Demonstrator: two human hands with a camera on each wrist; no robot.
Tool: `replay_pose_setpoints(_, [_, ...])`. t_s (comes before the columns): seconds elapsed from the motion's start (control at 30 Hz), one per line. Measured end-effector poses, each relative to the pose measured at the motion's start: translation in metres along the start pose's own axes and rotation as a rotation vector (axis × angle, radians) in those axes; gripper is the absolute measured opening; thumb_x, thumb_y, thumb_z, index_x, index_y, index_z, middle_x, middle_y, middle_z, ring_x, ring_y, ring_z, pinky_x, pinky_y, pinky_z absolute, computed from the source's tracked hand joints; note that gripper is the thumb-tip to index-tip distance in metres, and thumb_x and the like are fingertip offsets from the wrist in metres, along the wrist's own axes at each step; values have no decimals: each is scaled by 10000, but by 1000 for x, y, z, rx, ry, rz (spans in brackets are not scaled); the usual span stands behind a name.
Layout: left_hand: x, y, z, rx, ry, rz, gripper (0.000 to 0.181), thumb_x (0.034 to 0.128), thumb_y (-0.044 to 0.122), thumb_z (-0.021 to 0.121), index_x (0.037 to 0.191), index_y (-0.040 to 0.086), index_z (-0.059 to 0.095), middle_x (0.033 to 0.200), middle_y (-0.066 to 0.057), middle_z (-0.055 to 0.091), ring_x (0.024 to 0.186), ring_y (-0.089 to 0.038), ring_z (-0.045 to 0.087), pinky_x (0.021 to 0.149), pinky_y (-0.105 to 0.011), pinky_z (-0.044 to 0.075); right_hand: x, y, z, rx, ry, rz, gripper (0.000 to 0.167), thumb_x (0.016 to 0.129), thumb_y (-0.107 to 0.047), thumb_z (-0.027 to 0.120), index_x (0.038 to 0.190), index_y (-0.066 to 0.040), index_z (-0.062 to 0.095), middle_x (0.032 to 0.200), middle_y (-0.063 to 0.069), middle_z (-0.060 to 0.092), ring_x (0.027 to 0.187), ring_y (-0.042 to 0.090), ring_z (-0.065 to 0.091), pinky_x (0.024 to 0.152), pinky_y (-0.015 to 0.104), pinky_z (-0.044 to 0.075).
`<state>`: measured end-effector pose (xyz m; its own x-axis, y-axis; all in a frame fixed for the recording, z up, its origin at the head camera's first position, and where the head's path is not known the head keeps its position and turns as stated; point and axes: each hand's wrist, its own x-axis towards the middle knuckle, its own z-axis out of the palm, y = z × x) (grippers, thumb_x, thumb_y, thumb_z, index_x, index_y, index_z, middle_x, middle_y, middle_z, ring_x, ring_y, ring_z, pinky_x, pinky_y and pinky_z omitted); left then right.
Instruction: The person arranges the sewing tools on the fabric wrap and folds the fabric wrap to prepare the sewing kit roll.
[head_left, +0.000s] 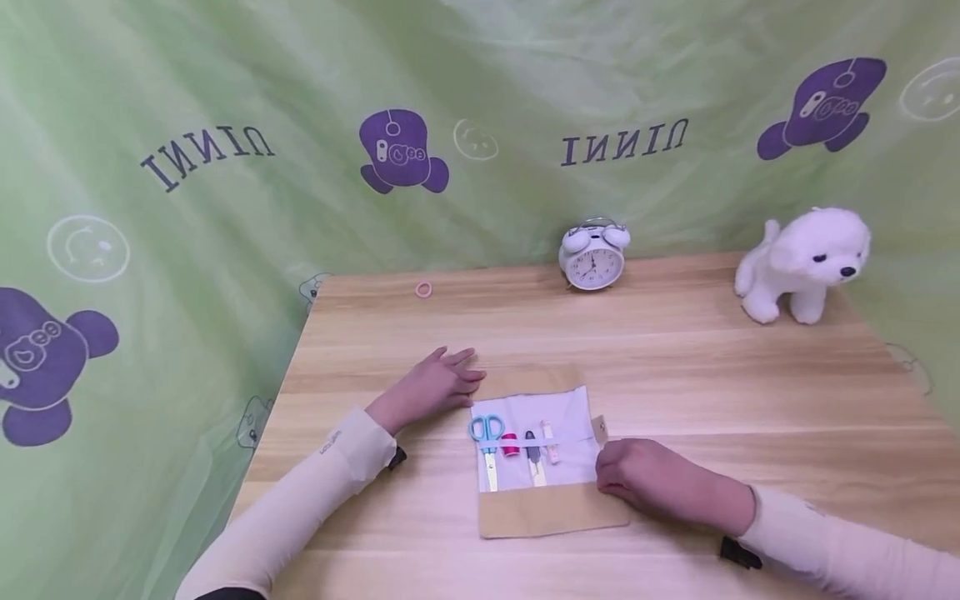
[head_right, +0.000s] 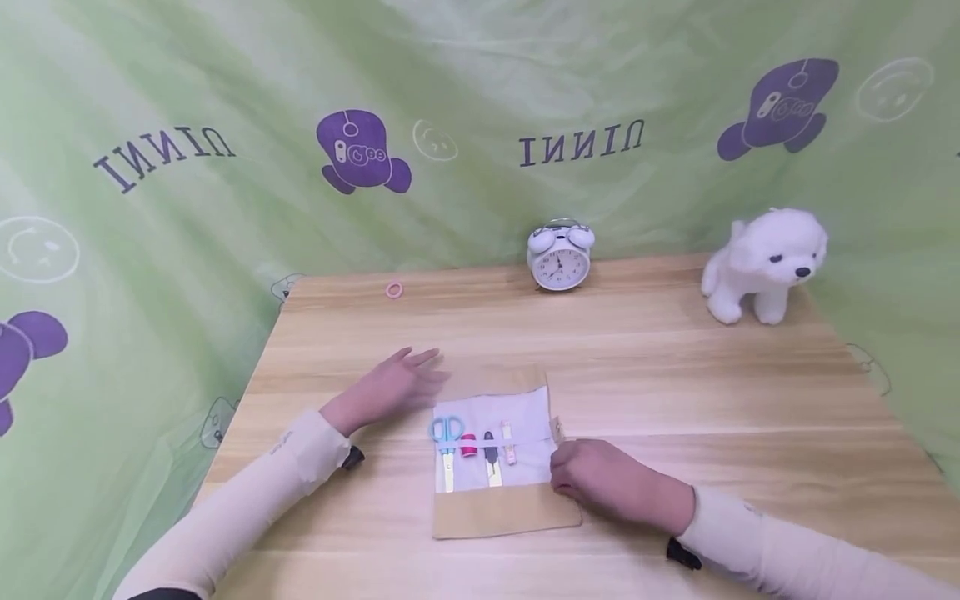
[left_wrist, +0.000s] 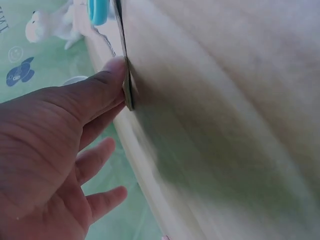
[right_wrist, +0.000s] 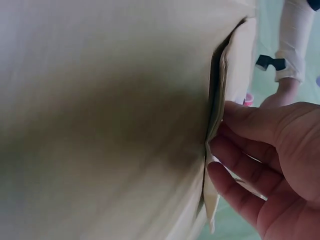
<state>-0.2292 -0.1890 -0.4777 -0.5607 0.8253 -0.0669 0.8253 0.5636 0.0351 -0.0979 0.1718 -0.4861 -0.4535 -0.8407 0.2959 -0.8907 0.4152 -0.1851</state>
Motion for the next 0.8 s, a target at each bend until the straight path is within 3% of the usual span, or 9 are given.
replay_pose_setpoints(0.1, [-7, 5, 1, 12, 27, -14, 363, 947, 375, 661, 1246, 178, 718, 1453, 36, 596, 1492, -339, 374, 1147, -661, 322, 0, 15, -7, -65, -27, -32, 237, 754, -37, 780, 660, -206, 642, 732, -133, 581, 675, -19, 493, 631, 120, 457])
replay_pose_setpoints(0.27, [-26, 22, 7, 74, 77, 38, 362, 952, 366, 663, 1258, 179, 714, 1422, 64, 620, 1485, -319, 391, 1161, -617, 339, 3, 60, -19, -149, -111, 28, 188, 726, 28, 758, 766, -147, 702, 801, -49, 697, 735, 60, 612, 678, 212, 548])
replay_pose_setpoints(0.4, [-38, 45, 13, 35, 116, 68, 236, 949, 312, 679, 1143, 209, 767, 1328, 109, 674, 1448, -293, 455, 1141, -598, 378, 14, 104, -22, -172, -143, 79, 185, 770, 45, 749, 910, -76, 747, 921, 58, 757, 853, 171, 710, 771, 310, 602])
replay_pose_setpoints(0.5, [-40, 66, 16, -10, 133, 72, 202, 954, 297, 673, 1109, 219, 777, 1304, 109, 685, 1423, -273, 489, 1127, -569, 409, 26, 130, -22, -171, -154, 97, 203, 806, 69, 714, 988, -16, 747, 1016, 137, 760, 941, 259, 730, 830, 379, 605])
replay_pose_setpoints(0.63, [-36, 89, 19, -10, 184, 22, 224, 943, 289, 692, 1130, 198, 775, 1223, 112, 730, 1346, -216, 575, 1102, -469, 462, 43, 148, -19, -172, -155, 118, 205, 830, 96, 679, 1011, 20, 738, 1051, 177, 752, 975, 304, 727, 855, 411, 600])
replay_pose_setpoints(0.8, [-34, 98, 17, 24, 237, -33, 157, 907, 231, 736, 1036, 171, 803, 1093, 93, 777, 1174, -128, 689, 1012, -315, 525, 54, 150, -13, -234, -136, 92, 178, 820, 104, 687, 967, 21, 744, 1017, 158, 754, 917, 289, 726, 817, 402, 602])
